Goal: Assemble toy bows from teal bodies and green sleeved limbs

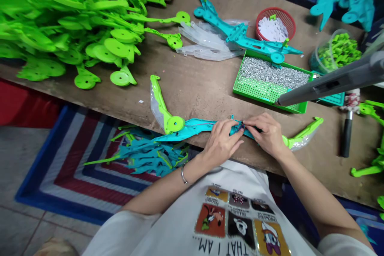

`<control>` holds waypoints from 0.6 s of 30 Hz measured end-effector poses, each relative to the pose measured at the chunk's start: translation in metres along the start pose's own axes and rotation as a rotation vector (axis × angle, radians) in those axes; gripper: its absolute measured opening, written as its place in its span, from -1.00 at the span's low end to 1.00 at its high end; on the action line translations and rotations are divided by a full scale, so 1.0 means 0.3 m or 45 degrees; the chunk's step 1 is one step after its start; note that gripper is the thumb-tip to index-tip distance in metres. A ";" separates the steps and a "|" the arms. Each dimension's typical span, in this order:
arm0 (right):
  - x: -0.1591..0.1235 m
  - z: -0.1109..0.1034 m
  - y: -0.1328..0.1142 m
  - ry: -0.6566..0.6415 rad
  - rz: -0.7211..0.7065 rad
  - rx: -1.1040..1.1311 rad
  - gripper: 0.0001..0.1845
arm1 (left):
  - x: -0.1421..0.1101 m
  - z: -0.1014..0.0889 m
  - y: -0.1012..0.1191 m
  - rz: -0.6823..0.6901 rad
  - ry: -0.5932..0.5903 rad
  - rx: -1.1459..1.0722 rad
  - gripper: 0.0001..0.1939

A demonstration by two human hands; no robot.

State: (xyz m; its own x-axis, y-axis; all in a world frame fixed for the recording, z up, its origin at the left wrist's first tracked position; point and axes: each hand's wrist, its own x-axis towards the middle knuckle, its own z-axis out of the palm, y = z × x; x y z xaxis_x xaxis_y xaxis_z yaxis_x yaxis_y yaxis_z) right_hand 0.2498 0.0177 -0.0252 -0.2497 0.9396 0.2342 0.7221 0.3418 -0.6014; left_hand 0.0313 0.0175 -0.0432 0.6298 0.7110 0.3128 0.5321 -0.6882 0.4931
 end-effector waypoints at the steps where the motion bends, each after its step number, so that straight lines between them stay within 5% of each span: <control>1: 0.001 0.002 0.002 -0.012 -0.002 -0.002 -0.85 | -0.004 -0.002 0.001 -0.024 -0.004 -0.018 -0.63; 13: 0.038 -0.010 -0.049 -0.224 0.083 -0.289 -0.83 | -0.023 -0.016 -0.018 -0.030 -0.156 0.018 -0.36; 18: 0.080 -0.054 -0.045 -0.356 0.224 0.015 -0.76 | -0.020 -0.012 -0.016 -0.038 -0.128 0.014 -0.38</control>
State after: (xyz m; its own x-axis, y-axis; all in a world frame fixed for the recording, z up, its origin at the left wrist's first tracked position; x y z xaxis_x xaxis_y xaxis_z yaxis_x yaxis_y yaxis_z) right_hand 0.2445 0.0353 0.0010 -0.2908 0.9523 -0.0920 0.7628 0.1727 -0.6231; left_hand 0.0231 0.0171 -0.0445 0.6666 0.7138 0.2148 0.5577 -0.6687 0.4917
